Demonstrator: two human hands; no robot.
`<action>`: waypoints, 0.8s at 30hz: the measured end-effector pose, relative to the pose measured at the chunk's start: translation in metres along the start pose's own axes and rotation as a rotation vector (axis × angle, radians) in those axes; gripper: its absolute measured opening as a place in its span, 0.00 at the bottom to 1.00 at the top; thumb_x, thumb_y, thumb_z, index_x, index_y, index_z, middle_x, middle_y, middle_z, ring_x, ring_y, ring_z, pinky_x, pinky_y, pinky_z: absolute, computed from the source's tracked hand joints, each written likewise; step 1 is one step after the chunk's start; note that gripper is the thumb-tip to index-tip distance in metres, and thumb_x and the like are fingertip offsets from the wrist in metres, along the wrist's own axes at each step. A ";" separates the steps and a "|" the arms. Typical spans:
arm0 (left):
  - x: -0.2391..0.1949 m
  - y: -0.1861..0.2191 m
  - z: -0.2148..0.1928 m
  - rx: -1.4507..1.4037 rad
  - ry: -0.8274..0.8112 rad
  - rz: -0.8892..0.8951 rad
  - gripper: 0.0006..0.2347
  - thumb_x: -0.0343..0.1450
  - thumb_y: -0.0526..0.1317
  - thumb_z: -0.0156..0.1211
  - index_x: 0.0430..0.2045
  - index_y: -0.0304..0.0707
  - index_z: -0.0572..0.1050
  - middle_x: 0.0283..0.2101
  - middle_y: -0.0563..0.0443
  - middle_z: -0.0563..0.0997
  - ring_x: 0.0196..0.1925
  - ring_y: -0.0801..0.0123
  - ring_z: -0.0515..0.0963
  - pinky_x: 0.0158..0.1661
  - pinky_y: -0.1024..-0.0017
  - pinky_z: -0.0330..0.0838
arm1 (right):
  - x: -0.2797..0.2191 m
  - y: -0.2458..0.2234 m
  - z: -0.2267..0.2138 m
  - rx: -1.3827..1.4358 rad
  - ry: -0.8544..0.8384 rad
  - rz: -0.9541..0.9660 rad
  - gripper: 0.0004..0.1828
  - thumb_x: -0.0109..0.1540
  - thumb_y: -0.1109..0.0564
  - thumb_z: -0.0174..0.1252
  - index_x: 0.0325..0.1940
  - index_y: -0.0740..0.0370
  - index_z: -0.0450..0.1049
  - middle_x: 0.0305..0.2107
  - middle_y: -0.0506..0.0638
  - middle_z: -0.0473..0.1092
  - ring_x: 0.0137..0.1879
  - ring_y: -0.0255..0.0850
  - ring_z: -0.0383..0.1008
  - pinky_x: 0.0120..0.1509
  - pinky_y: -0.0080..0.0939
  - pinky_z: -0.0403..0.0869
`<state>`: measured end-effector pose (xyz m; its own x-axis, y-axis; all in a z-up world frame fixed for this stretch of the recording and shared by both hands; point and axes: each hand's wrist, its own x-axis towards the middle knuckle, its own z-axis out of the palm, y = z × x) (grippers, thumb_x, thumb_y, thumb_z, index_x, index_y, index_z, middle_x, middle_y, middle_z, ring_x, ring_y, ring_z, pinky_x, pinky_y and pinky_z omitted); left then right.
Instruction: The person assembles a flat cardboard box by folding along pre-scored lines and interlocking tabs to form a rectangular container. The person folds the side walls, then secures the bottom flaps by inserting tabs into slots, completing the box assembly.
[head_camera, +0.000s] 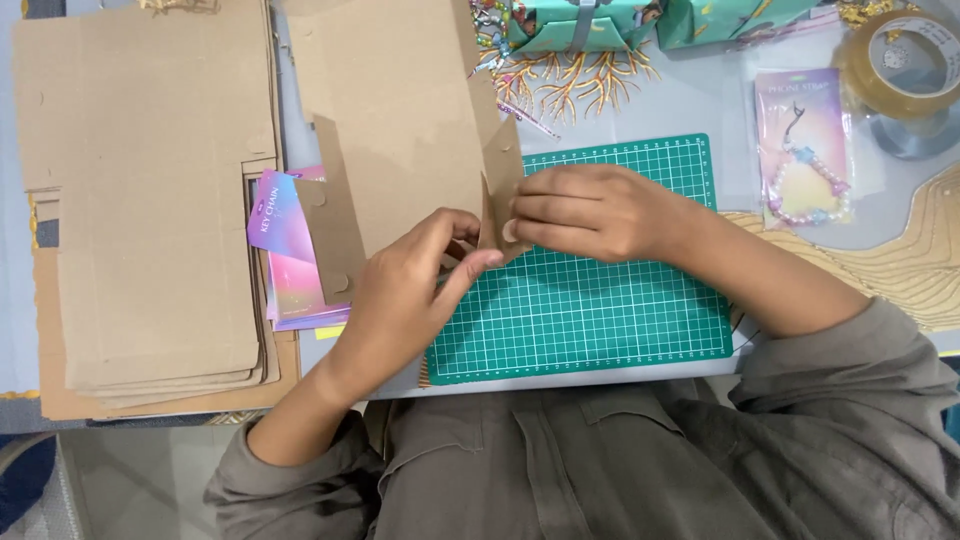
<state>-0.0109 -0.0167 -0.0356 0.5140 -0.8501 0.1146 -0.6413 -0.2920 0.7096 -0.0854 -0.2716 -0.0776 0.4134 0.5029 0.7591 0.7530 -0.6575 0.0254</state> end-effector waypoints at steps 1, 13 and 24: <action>0.000 -0.001 -0.001 -0.002 0.001 -0.004 0.12 0.78 0.42 0.65 0.48 0.31 0.75 0.40 0.36 0.86 0.42 0.45 0.90 0.33 0.59 0.85 | -0.002 0.000 0.000 0.004 -0.001 0.000 0.09 0.74 0.61 0.59 0.42 0.64 0.84 0.41 0.56 0.81 0.47 0.51 0.84 0.54 0.49 0.85; 0.002 -0.003 0.019 0.307 -0.039 0.127 0.10 0.80 0.45 0.60 0.42 0.35 0.76 0.26 0.45 0.82 0.30 0.50 0.88 0.32 0.57 0.82 | -0.019 -0.002 0.018 -0.059 0.051 -0.048 0.08 0.71 0.59 0.65 0.39 0.60 0.86 0.39 0.54 0.83 0.46 0.48 0.85 0.56 0.49 0.86; -0.004 -0.005 0.022 0.264 -0.043 0.065 0.08 0.77 0.38 0.68 0.44 0.33 0.80 0.31 0.43 0.86 0.38 0.51 0.89 0.40 0.57 0.83 | -0.030 -0.002 0.034 -0.042 0.138 -0.039 0.09 0.71 0.61 0.63 0.37 0.61 0.85 0.37 0.54 0.83 0.45 0.47 0.84 0.54 0.50 0.88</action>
<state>-0.0220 -0.0216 -0.0544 0.4462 -0.8868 0.1206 -0.8012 -0.3358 0.4954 -0.0823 -0.2663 -0.1224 0.3078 0.4487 0.8390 0.7440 -0.6632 0.0818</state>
